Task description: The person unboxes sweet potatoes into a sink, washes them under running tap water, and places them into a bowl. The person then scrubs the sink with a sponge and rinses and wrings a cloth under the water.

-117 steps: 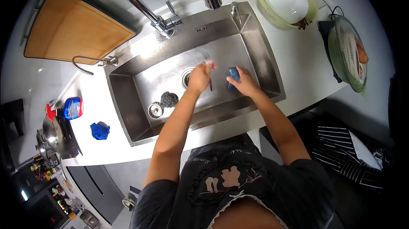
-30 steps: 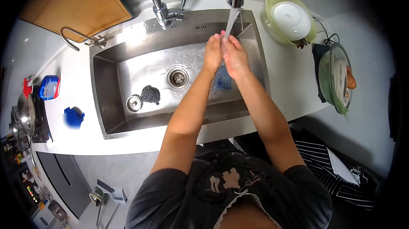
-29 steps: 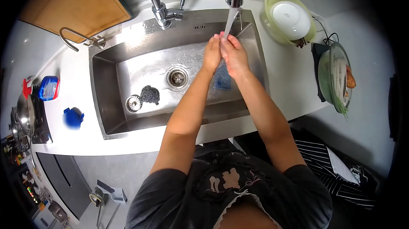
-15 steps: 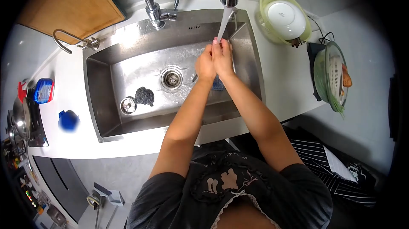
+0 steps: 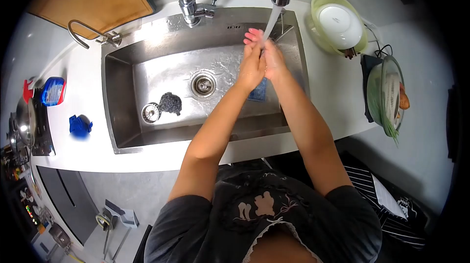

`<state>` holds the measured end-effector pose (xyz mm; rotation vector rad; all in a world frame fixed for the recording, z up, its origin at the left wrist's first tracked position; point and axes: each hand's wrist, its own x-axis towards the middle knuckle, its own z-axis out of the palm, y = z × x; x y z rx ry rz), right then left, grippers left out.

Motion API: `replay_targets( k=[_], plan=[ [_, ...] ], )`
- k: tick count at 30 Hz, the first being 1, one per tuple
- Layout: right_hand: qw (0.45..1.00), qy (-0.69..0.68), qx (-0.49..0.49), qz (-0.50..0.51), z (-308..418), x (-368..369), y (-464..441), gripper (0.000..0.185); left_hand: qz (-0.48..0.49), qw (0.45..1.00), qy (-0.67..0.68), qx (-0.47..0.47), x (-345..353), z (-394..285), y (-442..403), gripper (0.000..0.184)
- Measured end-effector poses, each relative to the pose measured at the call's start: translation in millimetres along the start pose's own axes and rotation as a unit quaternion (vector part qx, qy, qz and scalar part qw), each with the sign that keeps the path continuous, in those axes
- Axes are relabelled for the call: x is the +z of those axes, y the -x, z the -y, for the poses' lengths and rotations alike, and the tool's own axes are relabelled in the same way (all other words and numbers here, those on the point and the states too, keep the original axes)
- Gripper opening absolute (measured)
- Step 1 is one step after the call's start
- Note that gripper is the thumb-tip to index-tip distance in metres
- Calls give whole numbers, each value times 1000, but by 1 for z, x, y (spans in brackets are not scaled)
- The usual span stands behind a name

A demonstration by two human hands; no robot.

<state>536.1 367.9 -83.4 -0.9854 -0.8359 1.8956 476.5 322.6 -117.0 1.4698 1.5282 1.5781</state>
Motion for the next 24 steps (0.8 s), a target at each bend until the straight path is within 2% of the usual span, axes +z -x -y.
replay_targets(
  k=[2, 5, 8, 11, 12, 15, 18, 21, 24],
  plan=[
    [999, -28, 37, -15, 4, 13, 8, 44, -9, 1000, 15, -20, -2, 0, 4, 25],
    [997, -65, 26, -45, -2, 9, 17, 43, 29, 997, 6, -78, -5, -2, 4, 22],
    [992, -116, 18, -55, -7, 7, 25, 44, -2, 996, -37, -83, -6, -9, -1, 27],
    [994, -76, -19, -71, -25, 5, 26, 44, 0, 969, -45, -241, -4, -19, -8, 35],
    [991, -79, -28, -100, -31, 5, 28, 43, -17, 967, -53, -247, -1, -17, -9, 40],
    [983, -42, -41, -173, -34, 5, 29, 39, 16, 960, -47, -275, 3, -14, -13, 39],
    [995, -44, -24, -85, -20, 1, 32, 34, -21, 986, 61, -153, 15, 15, -7, 37],
    [996, -28, -38, -74, -18, 5, 28, 31, -41, 986, 63, -150, 7, -6, -8, 34],
    [991, -2, -42, -129, -17, 13, 25, 24, 26, 993, 52, -103, -10, -14, -2, 31]
  ],
)
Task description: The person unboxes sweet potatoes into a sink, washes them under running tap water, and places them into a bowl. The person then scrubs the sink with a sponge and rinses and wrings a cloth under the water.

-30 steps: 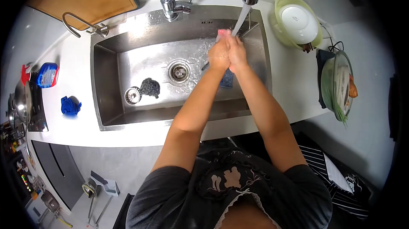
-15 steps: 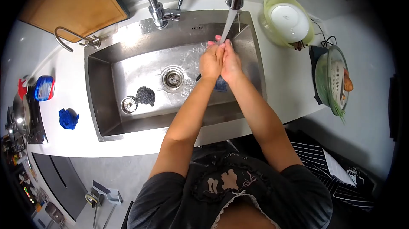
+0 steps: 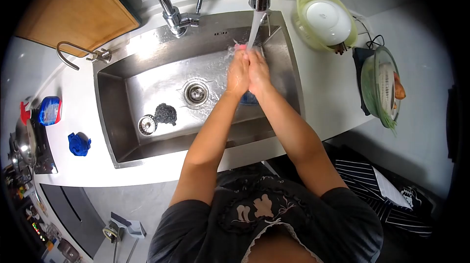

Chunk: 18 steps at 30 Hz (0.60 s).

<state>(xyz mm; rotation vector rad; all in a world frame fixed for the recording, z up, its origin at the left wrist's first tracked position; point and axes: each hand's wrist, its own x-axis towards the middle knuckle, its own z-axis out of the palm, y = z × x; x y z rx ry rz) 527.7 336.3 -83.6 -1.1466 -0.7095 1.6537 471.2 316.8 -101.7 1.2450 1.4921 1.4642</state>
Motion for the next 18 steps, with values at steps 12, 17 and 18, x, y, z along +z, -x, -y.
replay_targets(
  k=[12, 17, 18],
  plan=[
    [992, 36, 49, -107, -16, 12, -5, 30, 265, 910, -316, -42, -59, 49, 77, 27],
    [996, 59, -30, -58, -19, 5, -9, 27, 362, 836, -412, -14, -77, 67, 71, 25],
    [998, 43, -40, -24, -19, -1, -12, 28, 353, 840, -412, 5, -82, 78, 70, 30]
  ],
)
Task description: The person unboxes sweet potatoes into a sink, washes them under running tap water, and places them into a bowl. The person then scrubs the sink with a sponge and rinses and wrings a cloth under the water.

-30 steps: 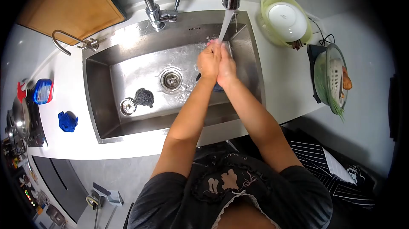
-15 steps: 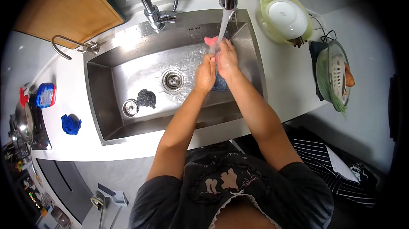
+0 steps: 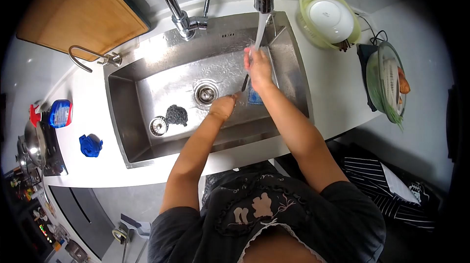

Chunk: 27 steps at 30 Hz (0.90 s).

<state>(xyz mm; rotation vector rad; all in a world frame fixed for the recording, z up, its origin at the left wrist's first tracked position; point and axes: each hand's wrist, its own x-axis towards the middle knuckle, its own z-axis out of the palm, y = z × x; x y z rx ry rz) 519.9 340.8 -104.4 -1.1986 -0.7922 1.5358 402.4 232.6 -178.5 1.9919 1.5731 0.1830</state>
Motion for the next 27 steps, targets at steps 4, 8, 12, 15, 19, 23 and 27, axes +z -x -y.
replay_targets(
  k=[4, 8, 12, 15, 19, 23, 27],
  plan=[
    [996, -84, -3, 41, 18, 0, 12, 23, 0, 985, -174, 10, -55, 8, -18, 39],
    [992, -94, -4, 80, 38, 1, 16, 23, -36, 972, -230, -1, -127, 8, -55, 32],
    [991, -92, -12, 94, 53, 0, 7, 25, -79, 943, -323, 18, -172, 20, -98, 27],
    [995, -49, -23, 86, 67, 1, 10, 25, -111, 917, -381, 52, -191, 23, -118, 27],
    [997, 20, 11, 71, 97, 11, 27, 24, -127, 881, -453, 60, -201, 24, -134, 31],
    [994, 8, -19, 105, 103, 10, 28, 22, -160, 851, -494, 76, -206, 33, -137, 38],
    [997, 15, -32, 65, 119, 15, 33, 18, -141, 850, -503, 62, -209, 28, -140, 47]
  ],
)
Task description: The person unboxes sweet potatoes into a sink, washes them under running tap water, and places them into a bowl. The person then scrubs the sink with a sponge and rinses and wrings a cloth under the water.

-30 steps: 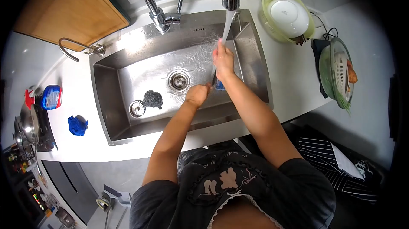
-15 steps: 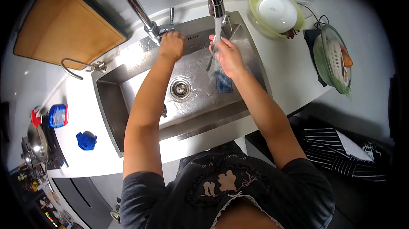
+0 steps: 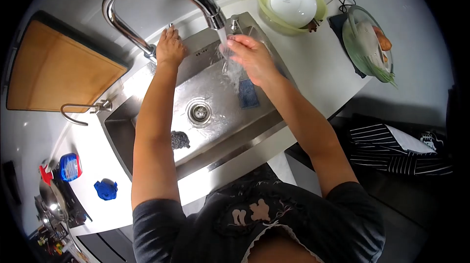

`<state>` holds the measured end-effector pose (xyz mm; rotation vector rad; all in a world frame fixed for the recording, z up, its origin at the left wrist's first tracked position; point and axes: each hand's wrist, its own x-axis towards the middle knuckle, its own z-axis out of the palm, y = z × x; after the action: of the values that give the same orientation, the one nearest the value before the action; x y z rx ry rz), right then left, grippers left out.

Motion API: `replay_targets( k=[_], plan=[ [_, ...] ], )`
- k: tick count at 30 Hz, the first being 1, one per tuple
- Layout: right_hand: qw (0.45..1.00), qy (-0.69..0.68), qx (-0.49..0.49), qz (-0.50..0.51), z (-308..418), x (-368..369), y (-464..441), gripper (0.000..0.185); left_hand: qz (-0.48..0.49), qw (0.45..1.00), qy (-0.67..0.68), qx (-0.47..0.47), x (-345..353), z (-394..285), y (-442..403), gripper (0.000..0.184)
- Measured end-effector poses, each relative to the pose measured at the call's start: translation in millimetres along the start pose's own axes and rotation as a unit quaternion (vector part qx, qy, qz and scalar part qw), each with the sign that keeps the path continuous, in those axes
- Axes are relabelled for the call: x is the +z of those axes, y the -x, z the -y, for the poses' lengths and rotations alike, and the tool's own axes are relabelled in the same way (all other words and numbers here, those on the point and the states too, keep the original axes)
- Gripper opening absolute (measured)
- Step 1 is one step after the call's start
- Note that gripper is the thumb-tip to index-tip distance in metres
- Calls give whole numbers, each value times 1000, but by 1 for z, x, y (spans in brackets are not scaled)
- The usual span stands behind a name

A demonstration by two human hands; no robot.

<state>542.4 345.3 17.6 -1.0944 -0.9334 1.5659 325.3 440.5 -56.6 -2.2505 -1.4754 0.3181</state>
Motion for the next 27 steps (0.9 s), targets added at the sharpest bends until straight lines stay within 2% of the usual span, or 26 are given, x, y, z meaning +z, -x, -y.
replay_targets(
  k=[2, 5, 7, 9, 11, 12, 16, 18, 20, 23, 24, 27],
  plan=[
    [999, -12, -20, -27, 1, -2, -3, 16, 19, 1000, 14, -11, -5, -2, -2, 48],
    [997, -21, -51, -52, 5, -1, 6, 15, -2, 1000, 19, -20, -2, -3, -2, 48],
    [992, 22, -108, -61, -40, -17, 0, 19, -12, 999, 33, -25, -3, -3, -2, 47],
    [982, 186, -23, -32, -121, -47, -3, 18, -9, 996, 56, -64, -12, -1, 2, 47],
    [979, 198, 13, -36, -140, -64, 9, 18, 8, 992, 81, -98, -15, 3, 0, 49],
    [977, 206, 32, -34, -143, -74, 10, 17, -7, 995, 66, -79, -9, 9, 1, 49],
    [985, 164, -50, 3, -60, -86, 22, 19, -35, 995, 38, -83, -5, 7, 8, 50],
    [977, 205, -57, 15, -3, -91, 28, 20, -44, 994, 46, -87, -6, 7, 11, 50],
    [957, 264, -120, -11, 34, -106, 25, 20, -48, 993, 63, -88, -7, 6, 15, 51],
    [965, 209, -154, -50, 102, -117, 21, 20, -63, 990, 71, -104, -3, 2, 15, 47],
    [963, 190, -176, -77, 114, -122, 16, 20, -59, 990, 74, -107, -4, 1, 14, 46],
    [938, 223, -254, -74, 119, -147, -22, 19, -27, 989, 72, -124, -7, -5, 15, 47]
  ],
)
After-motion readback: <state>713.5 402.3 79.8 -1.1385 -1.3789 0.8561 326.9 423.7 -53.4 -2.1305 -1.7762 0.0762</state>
